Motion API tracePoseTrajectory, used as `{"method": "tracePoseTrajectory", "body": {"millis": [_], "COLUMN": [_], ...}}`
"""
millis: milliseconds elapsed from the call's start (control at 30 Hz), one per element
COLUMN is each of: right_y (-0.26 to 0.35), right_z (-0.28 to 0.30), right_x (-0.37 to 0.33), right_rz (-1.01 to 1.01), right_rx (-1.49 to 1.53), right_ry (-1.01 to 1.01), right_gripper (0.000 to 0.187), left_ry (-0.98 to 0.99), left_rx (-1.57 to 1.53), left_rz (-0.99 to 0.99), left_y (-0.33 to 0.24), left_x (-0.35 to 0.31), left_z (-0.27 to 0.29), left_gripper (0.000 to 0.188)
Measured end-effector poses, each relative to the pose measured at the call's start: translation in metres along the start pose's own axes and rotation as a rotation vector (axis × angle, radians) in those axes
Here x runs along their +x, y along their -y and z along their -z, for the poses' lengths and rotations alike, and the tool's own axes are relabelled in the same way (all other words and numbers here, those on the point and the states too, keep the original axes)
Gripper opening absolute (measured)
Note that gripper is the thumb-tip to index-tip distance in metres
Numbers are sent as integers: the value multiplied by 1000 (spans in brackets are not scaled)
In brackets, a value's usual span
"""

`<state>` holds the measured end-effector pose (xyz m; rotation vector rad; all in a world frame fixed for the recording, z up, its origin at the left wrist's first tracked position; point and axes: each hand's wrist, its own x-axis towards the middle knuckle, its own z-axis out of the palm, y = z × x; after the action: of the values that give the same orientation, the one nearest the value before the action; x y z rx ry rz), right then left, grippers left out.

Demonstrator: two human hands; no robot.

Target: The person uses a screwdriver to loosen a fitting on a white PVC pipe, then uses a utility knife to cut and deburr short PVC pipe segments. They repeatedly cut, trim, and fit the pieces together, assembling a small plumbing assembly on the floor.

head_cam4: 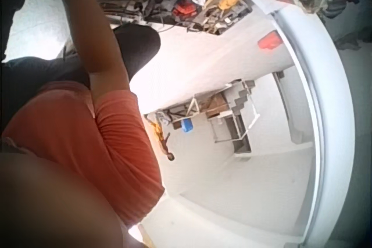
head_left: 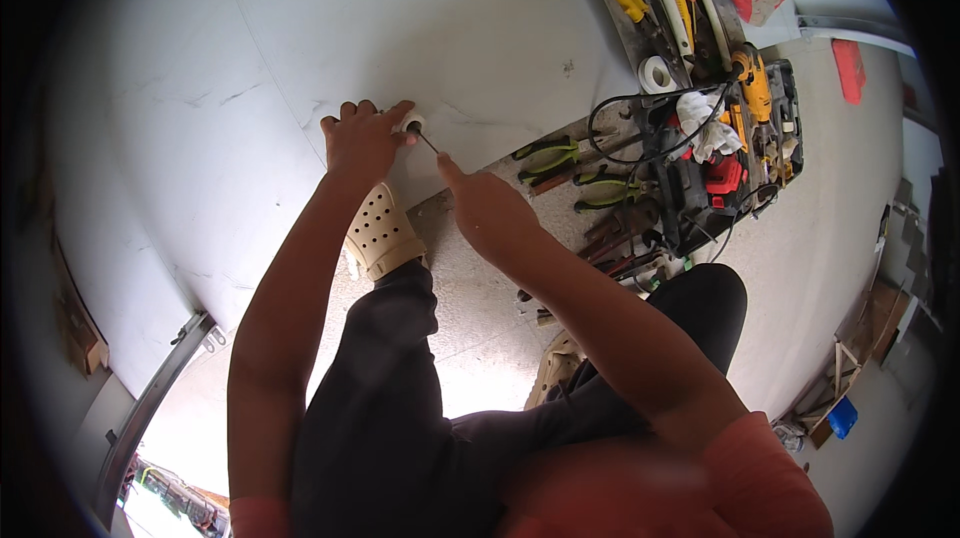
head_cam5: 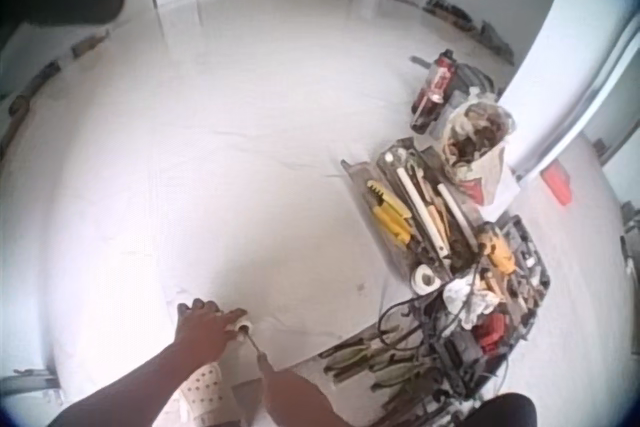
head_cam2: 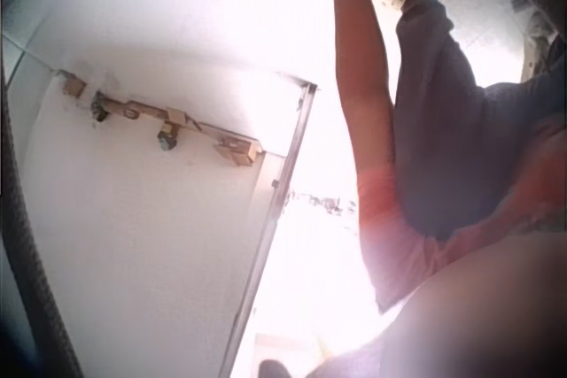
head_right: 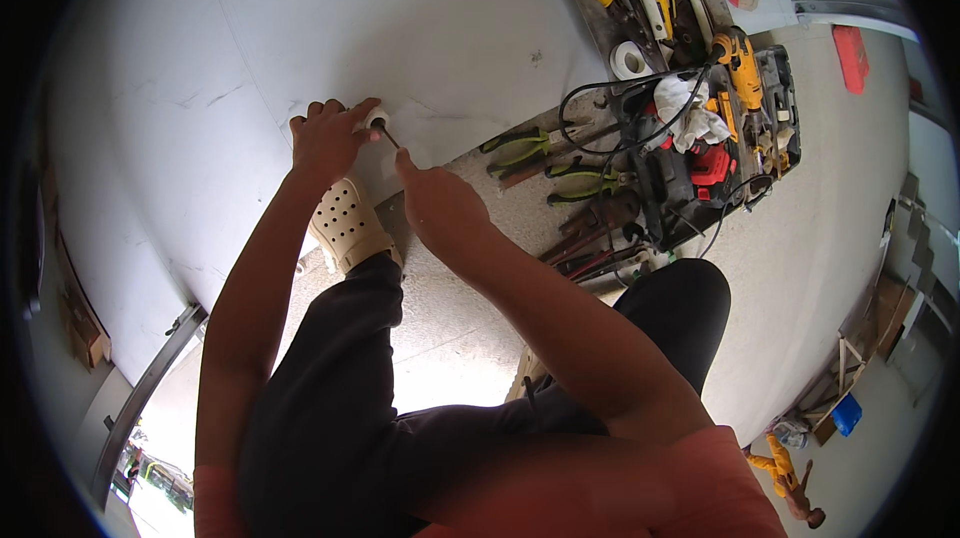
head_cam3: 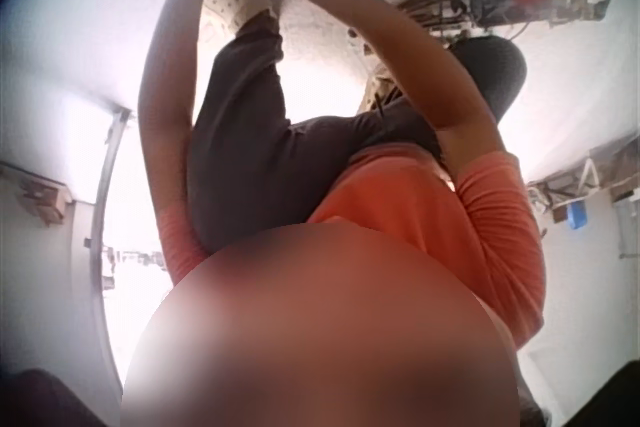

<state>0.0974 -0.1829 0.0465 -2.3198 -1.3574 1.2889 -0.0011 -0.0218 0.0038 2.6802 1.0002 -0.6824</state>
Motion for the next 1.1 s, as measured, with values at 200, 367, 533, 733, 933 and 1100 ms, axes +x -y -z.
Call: {"method": "tracePoseTrajectory", "body": {"millis": [200,367,533,733,933,1100], "right_y": [2,-6,0,-10,-6,-17], "right_z": [-4,-10,1,-8,-12,-14], "right_x": [6,-2,5,-8,5,-6], "right_rz": [-3,36,70,-3,94,65], "right_rx": [54,65,173,50,155,112], "right_ry": [-45,-60,-92,-21,-225,-101], "right_gripper": [53,50,49,34,48,46], "left_ry": [22,-8,13,0,-25,-23], "left_rx": [6,55,29,22,22,26], "left_rz": [8,2,10,15,2,-5], "left_y": [-3,-4,-5,-7,-5,-5], "left_x": [-1,-2,1,0,1,0], "left_z": [1,-2,0,2,1,0], "left_gripper": [50,49,47,50,51,51]}}
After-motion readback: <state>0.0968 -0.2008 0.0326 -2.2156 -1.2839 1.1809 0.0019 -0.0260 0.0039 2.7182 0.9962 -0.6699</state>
